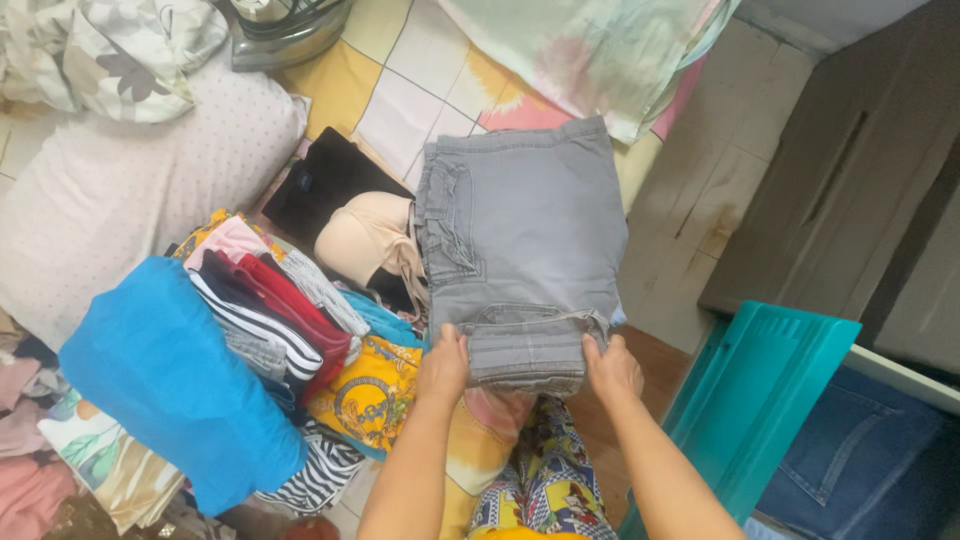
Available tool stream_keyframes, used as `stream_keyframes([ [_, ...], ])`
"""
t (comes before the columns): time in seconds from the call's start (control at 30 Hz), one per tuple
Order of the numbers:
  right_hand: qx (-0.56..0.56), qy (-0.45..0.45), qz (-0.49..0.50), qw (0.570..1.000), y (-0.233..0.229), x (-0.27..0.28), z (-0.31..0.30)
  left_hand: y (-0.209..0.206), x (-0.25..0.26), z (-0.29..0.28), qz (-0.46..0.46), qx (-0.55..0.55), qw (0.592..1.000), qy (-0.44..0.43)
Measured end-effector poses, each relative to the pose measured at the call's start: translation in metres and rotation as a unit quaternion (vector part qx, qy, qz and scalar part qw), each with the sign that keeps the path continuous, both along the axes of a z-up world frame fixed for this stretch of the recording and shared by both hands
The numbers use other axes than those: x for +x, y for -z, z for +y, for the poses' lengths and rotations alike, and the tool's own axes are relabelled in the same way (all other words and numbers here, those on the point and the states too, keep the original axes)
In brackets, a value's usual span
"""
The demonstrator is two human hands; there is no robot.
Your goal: The person folds several pairs of jeans and shorts on a bed and places them into a teal plastic drawer. The person handles light blue denim shorts, gray shorts, and blue jeans, folding each item and stacking them in the drawer.
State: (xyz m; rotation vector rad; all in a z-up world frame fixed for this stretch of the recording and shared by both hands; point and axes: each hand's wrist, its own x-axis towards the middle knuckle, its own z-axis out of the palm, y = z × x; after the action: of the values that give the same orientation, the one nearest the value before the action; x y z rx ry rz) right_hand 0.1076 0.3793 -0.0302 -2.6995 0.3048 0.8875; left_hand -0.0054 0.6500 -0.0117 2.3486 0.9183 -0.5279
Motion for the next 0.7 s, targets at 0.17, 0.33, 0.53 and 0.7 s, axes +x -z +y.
stream_keyframes([
  [0.17,-0.020,0.020,0.049,0.998,-0.021,0.015,0.020,0.012,0.030,0.009,0.139,-0.062,0.987,-0.050],
  [0.33,0.176,-0.303,-0.291,0.890,-0.063,-0.034,0.049,0.034,0.043,0.022,0.169,-0.098,0.977,-0.090],
  [0.53,0.100,-0.476,-0.218,0.846,-0.050,-0.019,0.059,0.009,0.063,0.032,0.174,-0.109,0.978,-0.031],
  [0.7,0.140,-0.461,-0.082,0.873,-0.062,0.021,0.063,-0.074,0.039,0.010,-0.194,0.172,0.913,0.315],
])
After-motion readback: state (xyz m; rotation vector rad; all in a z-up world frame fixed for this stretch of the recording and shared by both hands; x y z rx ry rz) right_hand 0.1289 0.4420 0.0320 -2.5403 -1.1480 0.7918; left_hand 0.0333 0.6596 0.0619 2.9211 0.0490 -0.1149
